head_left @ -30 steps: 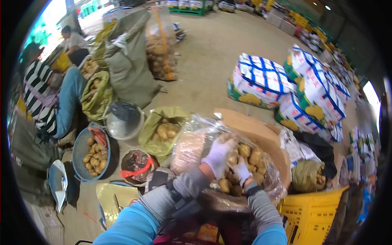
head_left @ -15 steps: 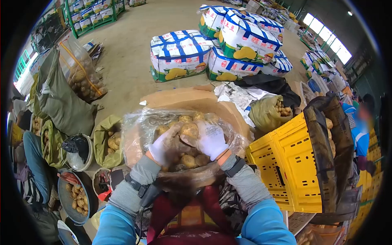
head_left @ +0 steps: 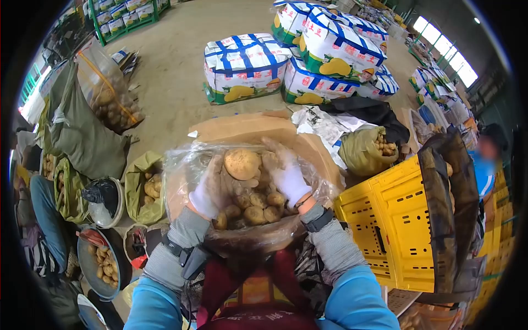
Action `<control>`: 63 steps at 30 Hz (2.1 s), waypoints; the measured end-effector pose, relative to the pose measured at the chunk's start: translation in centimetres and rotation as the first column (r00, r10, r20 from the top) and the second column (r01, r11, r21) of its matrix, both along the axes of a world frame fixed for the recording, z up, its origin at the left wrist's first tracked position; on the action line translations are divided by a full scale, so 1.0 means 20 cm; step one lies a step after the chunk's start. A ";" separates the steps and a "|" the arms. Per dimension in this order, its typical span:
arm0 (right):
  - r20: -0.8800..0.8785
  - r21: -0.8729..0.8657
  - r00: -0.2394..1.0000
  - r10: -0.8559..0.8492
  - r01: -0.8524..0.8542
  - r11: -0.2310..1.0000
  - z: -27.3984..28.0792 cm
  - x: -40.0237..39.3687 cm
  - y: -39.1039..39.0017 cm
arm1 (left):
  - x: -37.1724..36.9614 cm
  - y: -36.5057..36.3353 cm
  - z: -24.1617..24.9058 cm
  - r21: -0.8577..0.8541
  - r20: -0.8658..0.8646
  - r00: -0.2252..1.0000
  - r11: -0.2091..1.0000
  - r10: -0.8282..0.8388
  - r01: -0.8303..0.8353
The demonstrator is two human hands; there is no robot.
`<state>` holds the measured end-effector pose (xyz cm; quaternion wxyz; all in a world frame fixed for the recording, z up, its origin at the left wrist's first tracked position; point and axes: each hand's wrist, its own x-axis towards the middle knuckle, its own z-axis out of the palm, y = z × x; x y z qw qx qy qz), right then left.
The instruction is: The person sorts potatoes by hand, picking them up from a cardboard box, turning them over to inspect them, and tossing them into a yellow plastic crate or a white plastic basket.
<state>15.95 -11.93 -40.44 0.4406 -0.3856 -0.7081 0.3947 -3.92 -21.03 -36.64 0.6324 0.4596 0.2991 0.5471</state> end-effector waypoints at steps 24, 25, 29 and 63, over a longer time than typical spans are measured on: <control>-0.061 0.395 0.997 -0.050 0.070 0.916 0.12 -0.17 -0.12 | -0.04 0.02 -0.06 -0.556 0.407 0.911 0.809 0.067 0.189; 0.029 0.455 0.999 -0.025 0.010 0.890 0.14 -0.17 -0.15 | -0.05 0.02 -0.08 -0.553 0.458 0.886 0.804 0.076 0.217; 0.473 0.219 0.881 -0.022 -0.094 0.971 0.24 -0.10 -0.22 | 0.09 -0.09 0.15 -0.242 -0.255 0.955 0.946 0.150 -0.213; -0.682 -0.049 0.727 0.077 -0.151 0.987 0.74 0.66 -0.11 | -0.18 -0.02 0.02 -0.438 0.345 0.883 0.887 0.318 -0.149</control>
